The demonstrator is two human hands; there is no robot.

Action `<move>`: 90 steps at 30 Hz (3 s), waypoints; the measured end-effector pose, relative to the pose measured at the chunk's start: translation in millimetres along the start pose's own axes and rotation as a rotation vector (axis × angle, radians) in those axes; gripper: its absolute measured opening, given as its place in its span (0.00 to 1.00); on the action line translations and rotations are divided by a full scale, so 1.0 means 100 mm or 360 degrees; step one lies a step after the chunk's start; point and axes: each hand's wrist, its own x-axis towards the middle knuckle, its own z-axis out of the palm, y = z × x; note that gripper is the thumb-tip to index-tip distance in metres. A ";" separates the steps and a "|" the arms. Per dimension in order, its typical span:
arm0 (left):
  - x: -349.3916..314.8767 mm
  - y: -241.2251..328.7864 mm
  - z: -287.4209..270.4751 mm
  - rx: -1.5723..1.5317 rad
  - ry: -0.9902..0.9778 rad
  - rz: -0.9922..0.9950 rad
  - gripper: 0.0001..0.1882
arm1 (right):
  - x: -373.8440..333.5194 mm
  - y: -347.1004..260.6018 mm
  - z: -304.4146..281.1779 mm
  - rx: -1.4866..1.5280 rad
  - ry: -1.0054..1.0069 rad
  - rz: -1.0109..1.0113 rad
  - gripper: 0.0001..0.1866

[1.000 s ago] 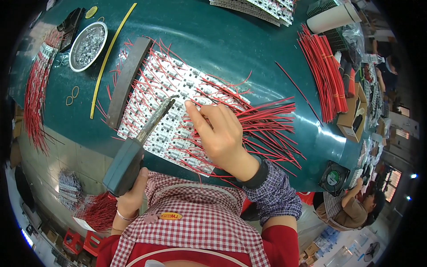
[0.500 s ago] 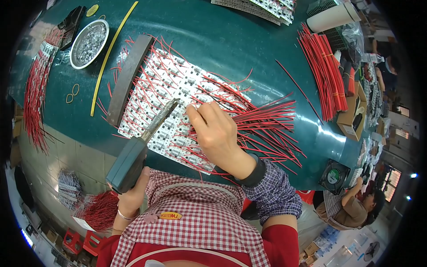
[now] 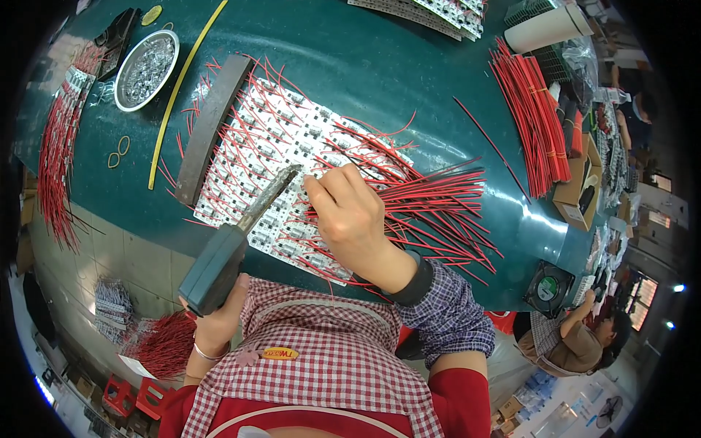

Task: The person solders wires onto LED light strips using a soldering iron and solder from a reel.

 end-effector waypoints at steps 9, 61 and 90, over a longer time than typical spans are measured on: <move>-0.01 -0.08 0.03 -0.0077 -0.0005 0.0051 0.10 | 0.03 -0.02 -0.02 -0.0068 -0.0048 -0.0033 0.17; -0.11 0.00 -0.07 0.0173 0.0008 0.0230 0.11 | 0.02 -0.04 -0.04 -0.0079 -0.0169 -0.0045 0.17; -0.26 -0.15 -0.11 -0.0204 0.0199 -0.0064 0.20 | -0.22 -0.19 -0.04 0.0046 -0.0216 0.0261 0.34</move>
